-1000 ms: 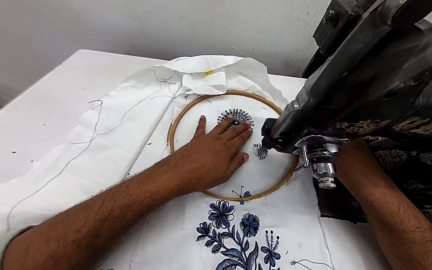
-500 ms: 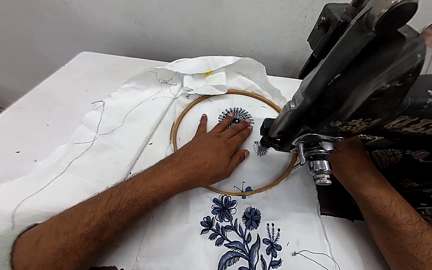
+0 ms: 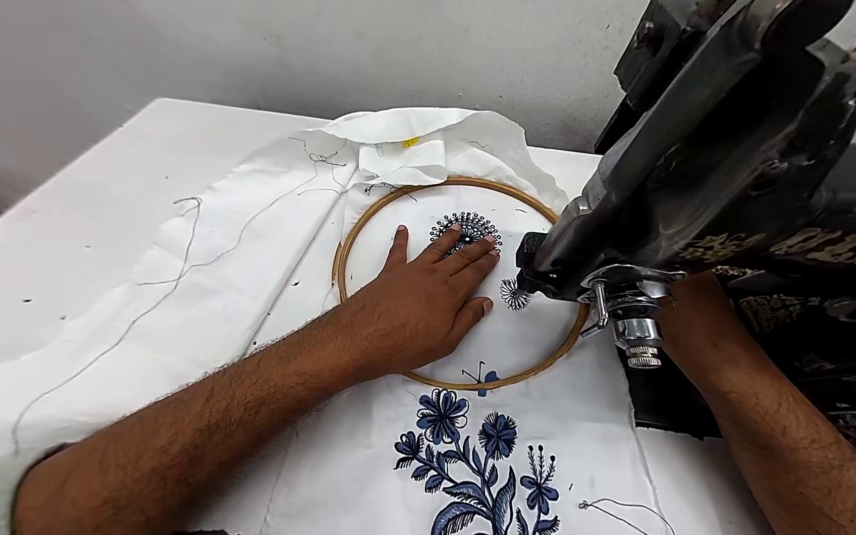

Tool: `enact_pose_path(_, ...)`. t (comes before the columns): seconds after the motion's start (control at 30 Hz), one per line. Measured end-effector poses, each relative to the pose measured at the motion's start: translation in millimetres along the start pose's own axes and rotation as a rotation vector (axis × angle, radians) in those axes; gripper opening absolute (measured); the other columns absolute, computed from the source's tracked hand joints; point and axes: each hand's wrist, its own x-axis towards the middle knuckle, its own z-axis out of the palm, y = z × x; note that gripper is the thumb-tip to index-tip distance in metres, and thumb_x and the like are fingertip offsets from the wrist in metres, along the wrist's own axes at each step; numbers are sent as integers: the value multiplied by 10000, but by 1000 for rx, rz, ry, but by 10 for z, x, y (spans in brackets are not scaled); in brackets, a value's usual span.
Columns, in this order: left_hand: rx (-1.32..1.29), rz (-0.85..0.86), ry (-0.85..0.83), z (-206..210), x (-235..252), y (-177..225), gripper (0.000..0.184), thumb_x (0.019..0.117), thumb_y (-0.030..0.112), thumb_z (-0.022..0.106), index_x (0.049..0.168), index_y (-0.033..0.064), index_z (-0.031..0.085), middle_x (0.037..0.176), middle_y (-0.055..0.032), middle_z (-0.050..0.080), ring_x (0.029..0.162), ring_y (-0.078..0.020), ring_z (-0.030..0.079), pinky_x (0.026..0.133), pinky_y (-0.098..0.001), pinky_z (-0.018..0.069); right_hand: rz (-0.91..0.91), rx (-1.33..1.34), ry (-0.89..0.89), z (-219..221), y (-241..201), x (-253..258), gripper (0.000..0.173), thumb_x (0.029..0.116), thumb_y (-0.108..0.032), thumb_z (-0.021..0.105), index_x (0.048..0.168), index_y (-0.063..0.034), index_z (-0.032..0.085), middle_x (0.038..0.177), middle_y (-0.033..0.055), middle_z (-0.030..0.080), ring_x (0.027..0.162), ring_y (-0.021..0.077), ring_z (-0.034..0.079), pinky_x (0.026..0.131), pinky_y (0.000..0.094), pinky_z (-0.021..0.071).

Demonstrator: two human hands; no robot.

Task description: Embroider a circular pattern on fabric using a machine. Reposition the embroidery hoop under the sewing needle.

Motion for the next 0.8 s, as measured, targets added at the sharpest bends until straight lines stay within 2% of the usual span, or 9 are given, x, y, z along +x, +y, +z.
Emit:
enact_pose_path(0.1, -2, 2, 6, 17, 20, -31, 580, 1100, 445, 270, 1583, 161, 424, 1663, 19, 357, 1568, -279, 246, 1147, -791, 120, 30, -14, -2, 3, 3, -11, 203, 915, -171, 686, 1040, -15, 648, 934, 76, 632, 894, 50, 594, 792, 256, 471)
enact_pose_path(0.2, -6, 2, 13, 26, 32, -50, 576, 1099, 443, 270, 1582, 170, 426, 1661, 21, 360, 1566, -280, 250, 1152, -787, 115, 76, -32, -32, -6, -23, -20, 241, 922, -155, 683, 1077, 26, 647, 979, 146, 649, 932, 151, 613, 820, 372, 480)
enact_pose_path(0.27, -7, -4, 1, 6, 19, -28, 578, 1101, 439, 272, 1583, 158, 422, 1663, 10, 356, 1566, -282, 250, 1156, -782, 112, 59, -62, -47, -17, -37, -13, 216, 929, -146, 680, 1058, 26, 650, 965, 151, 649, 926, 168, 618, 814, 380, 485)
enact_pose_path(0.43, 9, -1, -9, -11, -35, 28, 575, 1105, 428, 282, 1581, 138, 424, 1664, -4, 355, 1565, -291, 250, 1154, -781, 127, 57, -111, -76, -51, -106, 2, 153, 924, -68, 681, 1012, 55, 661, 955, 217, 657, 924, 273, 638, 800, 486, 482)
enact_pose_path(0.53, 7, -3, -54, -65, -40, 41, 580, 1101, 435, 285, 1583, 140, 420, 1667, 0, 347, 1566, -295, 249, 1144, -790, 136, 47, -117, -78, -57, -114, 3, 149, 928, -78, 684, 1003, 49, 665, 951, 211, 660, 926, 273, 637, 799, 479, 481)
enact_pose_path(0.63, 8, 6, -44, -61, -53, 49, 579, 1101, 431, 289, 1577, 133, 428, 1662, -6, 357, 1561, -297, 261, 1141, -791, 144, 56, -101, -81, -66, -116, -2, 144, 918, -79, 692, 994, 40, 662, 930, 182, 654, 907, 226, 629, 793, 433, 481)
enact_pose_path(0.73, 8, 10, -30, -45, -53, 48, 578, 1101, 432, 283, 1578, 138, 427, 1664, 4, 354, 1562, -292, 259, 1142, -789, 146, 20, -102, -60, -51, -80, 6, 173, 916, -140, 695, 993, 12, 664, 924, 140, 654, 896, 165, 622, 791, 375, 480)
enact_pose_path(0.8, 7, 6, -14, -17, -46, 47, 574, 1107, 430, 274, 1583, 145, 422, 1664, 5, 354, 1565, -285, 253, 1151, -785, 137, 24, -100, -52, -45, -78, 11, 190, 928, -123, 675, 1023, 42, 661, 971, 191, 660, 947, 226, 632, 825, 435, 480)
